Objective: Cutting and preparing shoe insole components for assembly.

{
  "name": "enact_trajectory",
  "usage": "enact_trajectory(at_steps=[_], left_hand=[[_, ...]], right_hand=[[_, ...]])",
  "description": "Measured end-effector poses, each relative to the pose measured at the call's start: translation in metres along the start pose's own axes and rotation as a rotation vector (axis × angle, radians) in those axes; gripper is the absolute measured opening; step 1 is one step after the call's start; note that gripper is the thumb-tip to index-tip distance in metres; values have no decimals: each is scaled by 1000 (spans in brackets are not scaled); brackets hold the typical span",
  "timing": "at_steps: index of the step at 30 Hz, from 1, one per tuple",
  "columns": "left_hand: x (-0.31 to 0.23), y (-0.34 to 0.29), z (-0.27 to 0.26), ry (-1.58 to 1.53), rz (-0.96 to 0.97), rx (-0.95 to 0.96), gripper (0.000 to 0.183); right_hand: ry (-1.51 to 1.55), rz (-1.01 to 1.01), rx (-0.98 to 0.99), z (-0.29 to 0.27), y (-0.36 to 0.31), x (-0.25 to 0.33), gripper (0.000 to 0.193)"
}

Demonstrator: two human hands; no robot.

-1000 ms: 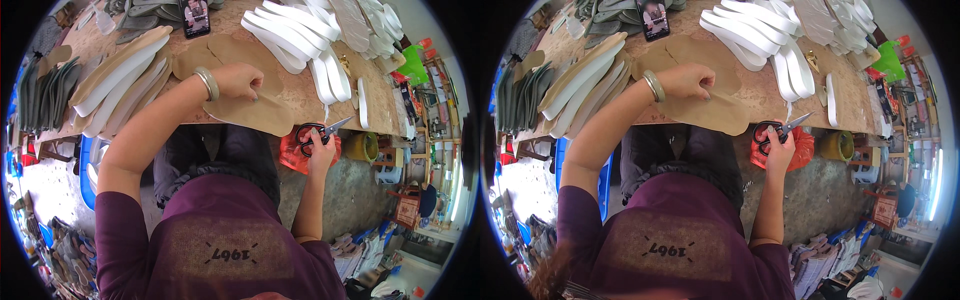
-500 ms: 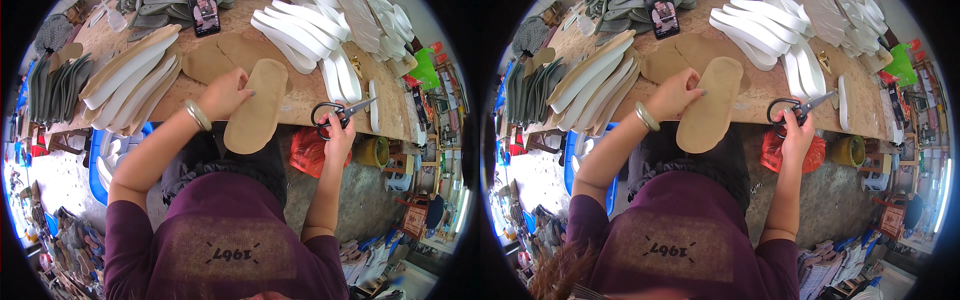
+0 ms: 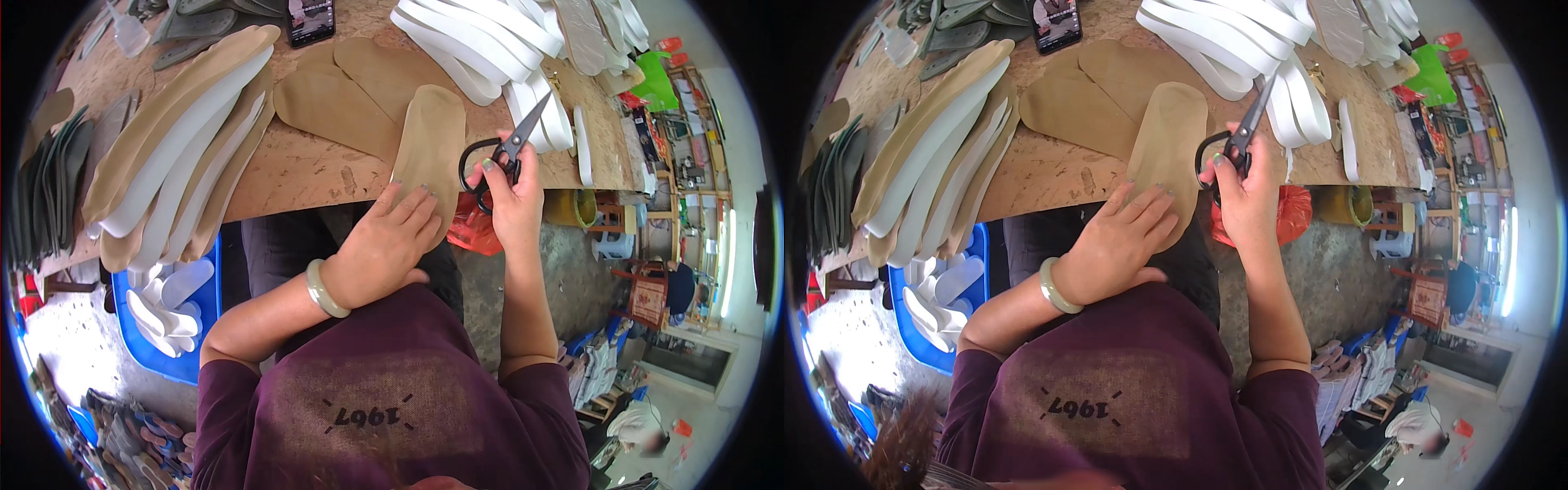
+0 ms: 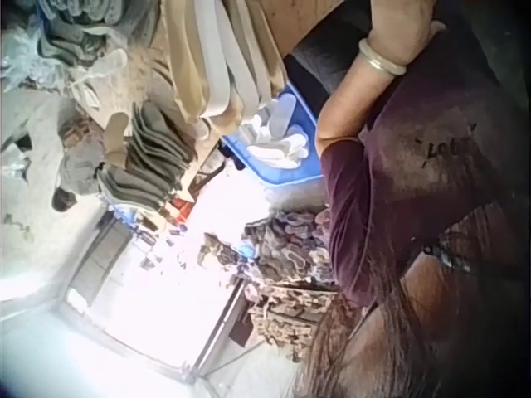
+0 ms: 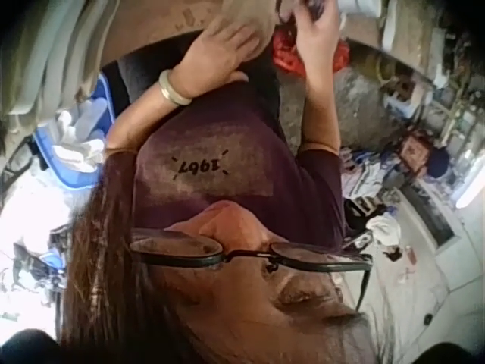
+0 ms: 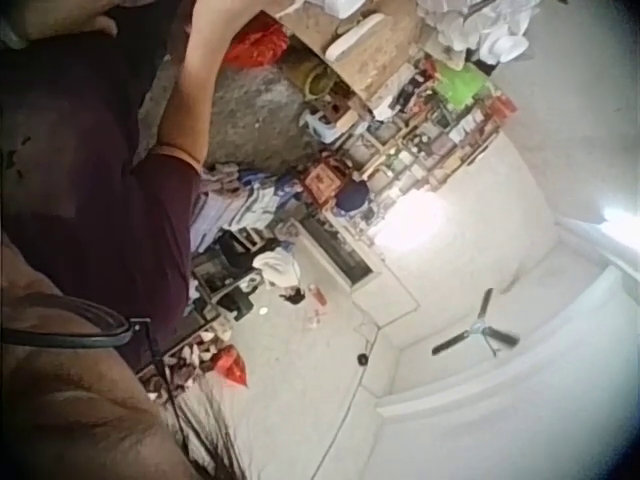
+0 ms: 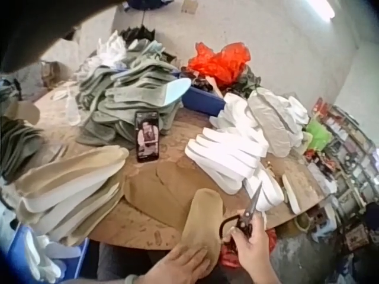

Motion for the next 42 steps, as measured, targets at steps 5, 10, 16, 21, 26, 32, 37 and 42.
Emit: enact_trajectory(at_steps=[5,10,16,21,26,32,37,42], left_hand=[[16,0,25,189,184,-151,49],[1,9,52,188,136,-279,40],[-1,5,58,208,150,-280,40],[0,3,63,162,120,-294,40],[1,3,61,181,130,-278,42],[-1,4,58,143,101,-300,40],[-1,7,58,92,90,-327,38],[1,7,57,122,92,-322,36]], right_hand=[[-233,17,-82,20,-7,7,39],[-620,-9,-18,40,-18,-7,45],[-882,-187,-60,46,-14,-20,41],[-894,-41,17,56,18,-6,45],[-894,94,203,47,58,-19,47],[-896,244,570,61,93,-7,46],[-459,136,135,23,90,-16,43],[-416,30,-68,37,32,-12,43]])
Point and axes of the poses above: each hand's wrist, its own y-axis towards the middle knuckle, its own z-axis out of the palm, x = y × z, the point moved 4 cm from there along y, towards the middle knuckle, and after that the axes turned 8 degrees about -z, right-handed, at the moved point
